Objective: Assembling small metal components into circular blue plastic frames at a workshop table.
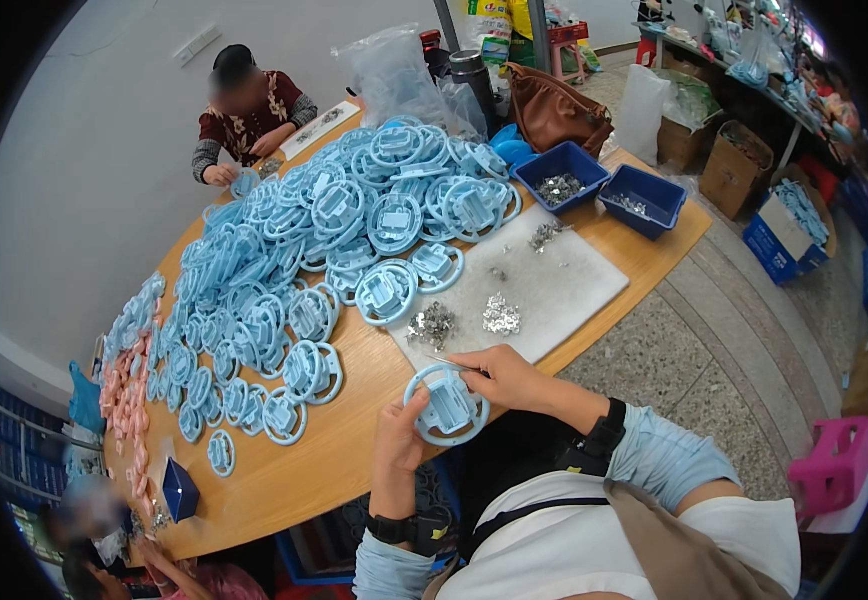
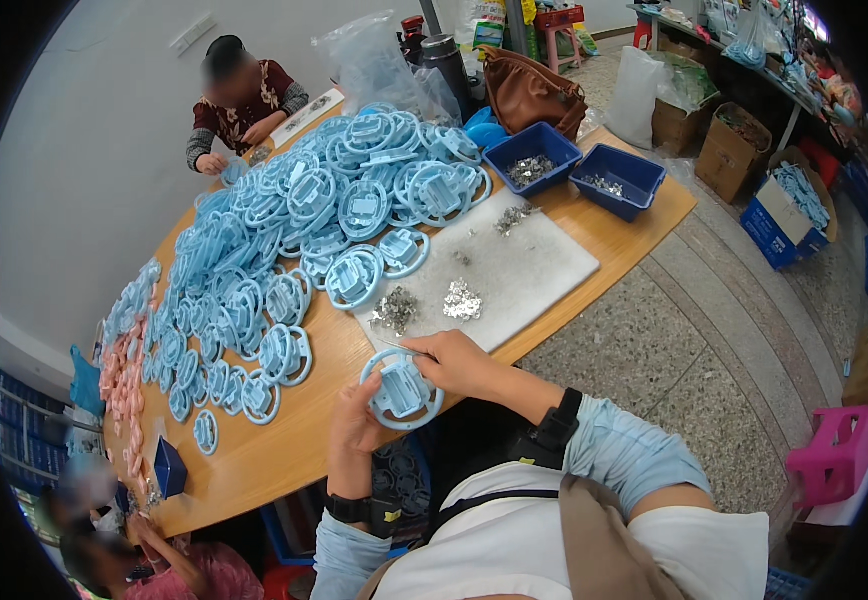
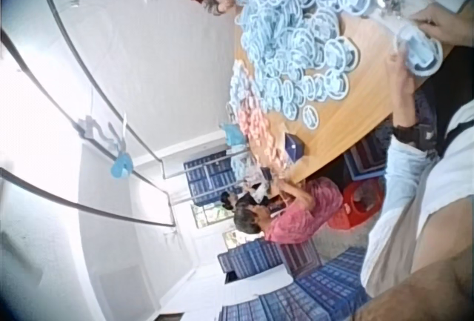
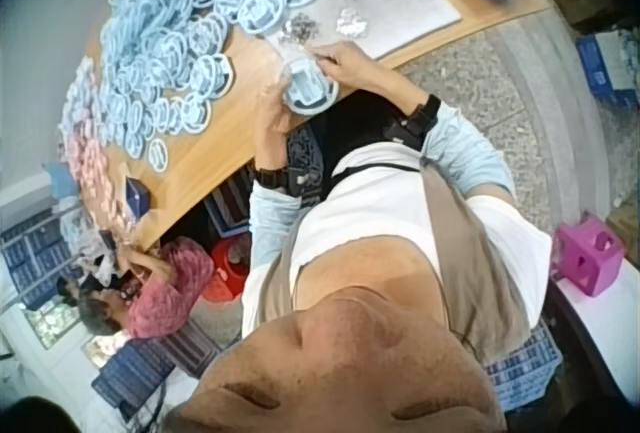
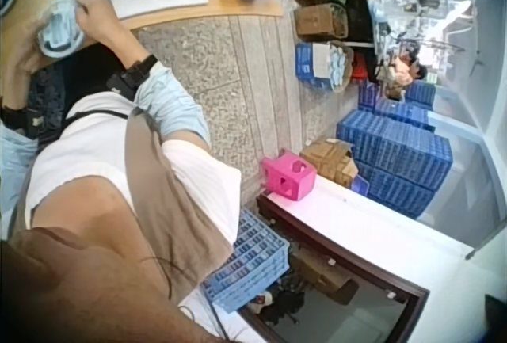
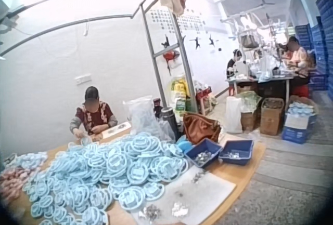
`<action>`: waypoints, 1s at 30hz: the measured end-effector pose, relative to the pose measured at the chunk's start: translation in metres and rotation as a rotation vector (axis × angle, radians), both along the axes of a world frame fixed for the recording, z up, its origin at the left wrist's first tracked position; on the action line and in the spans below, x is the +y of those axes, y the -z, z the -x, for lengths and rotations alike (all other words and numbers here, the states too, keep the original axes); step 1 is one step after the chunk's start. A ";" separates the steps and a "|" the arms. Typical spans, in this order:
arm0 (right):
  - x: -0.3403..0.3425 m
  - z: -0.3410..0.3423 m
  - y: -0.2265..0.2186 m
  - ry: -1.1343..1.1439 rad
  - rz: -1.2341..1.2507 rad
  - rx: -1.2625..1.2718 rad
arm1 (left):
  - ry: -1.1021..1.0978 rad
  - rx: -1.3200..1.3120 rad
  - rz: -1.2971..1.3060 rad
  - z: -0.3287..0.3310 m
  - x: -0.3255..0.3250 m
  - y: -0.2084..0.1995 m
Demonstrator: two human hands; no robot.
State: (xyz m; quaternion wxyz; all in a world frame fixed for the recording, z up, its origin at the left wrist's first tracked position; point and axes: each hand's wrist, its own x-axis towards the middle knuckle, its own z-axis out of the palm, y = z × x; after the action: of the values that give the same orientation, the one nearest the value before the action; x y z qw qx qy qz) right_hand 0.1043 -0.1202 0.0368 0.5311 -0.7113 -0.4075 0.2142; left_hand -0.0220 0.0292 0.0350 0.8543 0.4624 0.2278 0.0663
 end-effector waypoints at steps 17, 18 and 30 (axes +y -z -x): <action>-0.005 -0.162 0.021 0.567 0.143 -0.530 | -0.214 0.106 -0.150 -0.013 -0.002 0.016; -0.004 -0.164 0.022 0.554 0.181 -0.549 | -0.199 0.119 -0.138 -0.012 -0.001 0.017; -0.003 -0.168 0.023 0.443 0.169 -0.687 | -0.134 0.082 -0.020 -0.011 0.003 0.017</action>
State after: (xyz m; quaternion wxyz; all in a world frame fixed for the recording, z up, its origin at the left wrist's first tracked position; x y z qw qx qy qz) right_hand 0.2726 -0.1230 0.0140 0.3374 -0.8529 -0.3790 -0.1225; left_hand -0.0113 0.0324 0.0181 0.8332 0.4571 0.2922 0.1067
